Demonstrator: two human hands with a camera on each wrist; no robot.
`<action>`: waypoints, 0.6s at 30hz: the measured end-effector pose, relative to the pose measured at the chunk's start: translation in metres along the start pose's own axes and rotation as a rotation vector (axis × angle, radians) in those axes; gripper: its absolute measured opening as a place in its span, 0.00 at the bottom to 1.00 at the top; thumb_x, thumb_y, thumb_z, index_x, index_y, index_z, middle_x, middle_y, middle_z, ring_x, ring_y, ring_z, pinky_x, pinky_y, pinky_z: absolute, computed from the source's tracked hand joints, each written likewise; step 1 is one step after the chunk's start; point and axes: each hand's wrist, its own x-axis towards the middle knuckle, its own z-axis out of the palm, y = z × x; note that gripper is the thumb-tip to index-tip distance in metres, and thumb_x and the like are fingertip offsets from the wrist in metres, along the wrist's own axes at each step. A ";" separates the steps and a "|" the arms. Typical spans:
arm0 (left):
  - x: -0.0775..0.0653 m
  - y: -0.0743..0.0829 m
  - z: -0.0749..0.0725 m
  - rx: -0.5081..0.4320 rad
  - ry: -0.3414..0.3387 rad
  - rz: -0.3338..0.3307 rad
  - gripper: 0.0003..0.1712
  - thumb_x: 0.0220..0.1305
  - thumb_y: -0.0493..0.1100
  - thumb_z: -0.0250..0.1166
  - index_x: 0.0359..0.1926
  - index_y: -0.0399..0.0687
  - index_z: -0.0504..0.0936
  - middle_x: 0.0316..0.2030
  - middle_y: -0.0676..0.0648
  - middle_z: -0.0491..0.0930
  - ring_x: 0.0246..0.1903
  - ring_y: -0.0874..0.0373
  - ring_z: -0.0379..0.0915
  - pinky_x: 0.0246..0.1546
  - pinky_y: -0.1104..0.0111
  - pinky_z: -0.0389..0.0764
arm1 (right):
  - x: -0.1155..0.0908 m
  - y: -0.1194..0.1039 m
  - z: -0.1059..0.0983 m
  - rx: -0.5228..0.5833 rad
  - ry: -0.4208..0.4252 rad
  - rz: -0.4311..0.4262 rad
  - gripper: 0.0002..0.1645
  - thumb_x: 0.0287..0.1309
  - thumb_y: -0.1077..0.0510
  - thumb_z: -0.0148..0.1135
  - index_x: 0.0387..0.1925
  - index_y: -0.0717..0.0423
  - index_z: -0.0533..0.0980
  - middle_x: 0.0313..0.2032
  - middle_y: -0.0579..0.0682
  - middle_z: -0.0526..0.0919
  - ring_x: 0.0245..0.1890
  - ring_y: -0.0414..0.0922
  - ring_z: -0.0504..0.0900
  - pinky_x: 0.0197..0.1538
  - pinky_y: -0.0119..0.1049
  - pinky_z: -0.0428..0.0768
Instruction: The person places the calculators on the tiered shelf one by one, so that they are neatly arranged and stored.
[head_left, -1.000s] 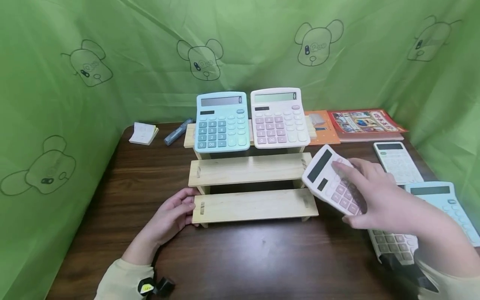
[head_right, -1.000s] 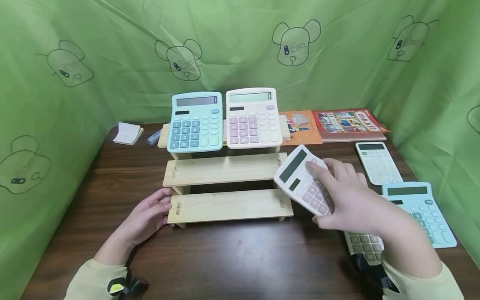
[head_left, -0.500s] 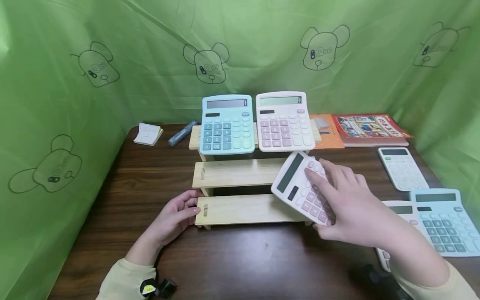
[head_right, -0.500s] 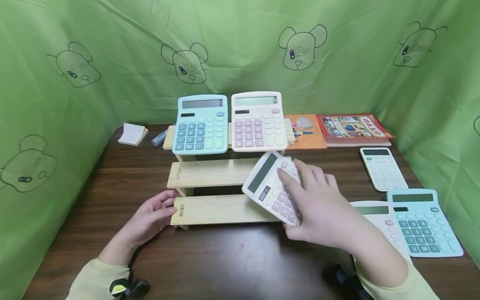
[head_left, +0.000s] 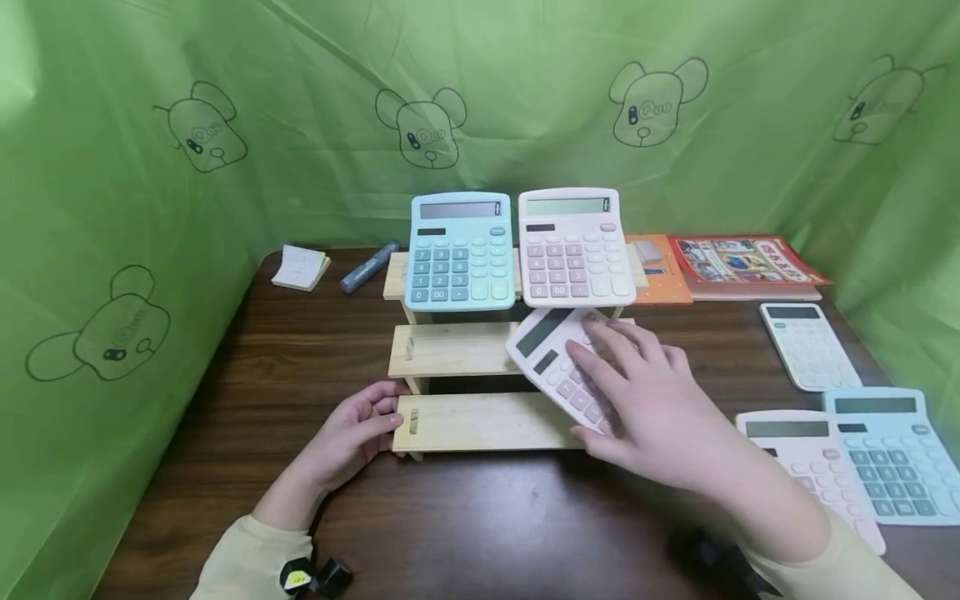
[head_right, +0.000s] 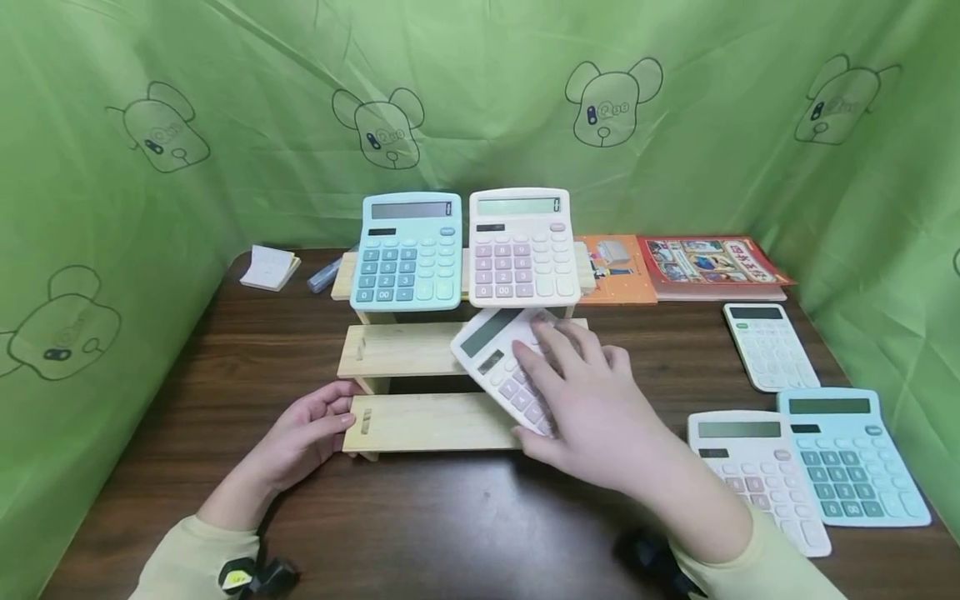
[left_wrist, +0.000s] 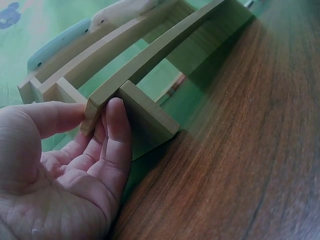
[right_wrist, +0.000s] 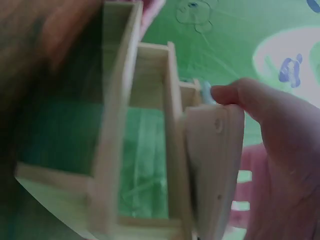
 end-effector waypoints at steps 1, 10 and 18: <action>0.000 0.000 0.000 0.003 0.002 -0.003 0.21 0.70 0.31 0.54 0.61 0.31 0.61 0.46 0.37 0.76 0.38 0.50 0.79 0.32 0.60 0.83 | 0.001 -0.002 0.002 0.002 0.007 0.005 0.54 0.46 0.24 0.59 0.70 0.48 0.64 0.70 0.55 0.59 0.67 0.59 0.56 0.51 0.59 0.64; -0.001 0.001 0.001 0.004 0.012 -0.015 0.22 0.70 0.33 0.55 0.61 0.32 0.61 0.46 0.37 0.76 0.37 0.50 0.79 0.33 0.61 0.83 | 0.008 -0.006 0.016 0.103 0.076 -0.072 0.57 0.41 0.25 0.68 0.68 0.51 0.66 0.70 0.59 0.57 0.67 0.59 0.56 0.65 0.53 0.62; -0.001 0.002 0.001 0.006 0.004 -0.012 0.22 0.70 0.33 0.55 0.61 0.33 0.61 0.46 0.36 0.75 0.37 0.50 0.79 0.33 0.60 0.83 | 0.009 0.000 0.020 0.183 0.084 -0.096 0.41 0.51 0.37 0.69 0.66 0.39 0.69 0.69 0.62 0.57 0.67 0.60 0.55 0.67 0.56 0.58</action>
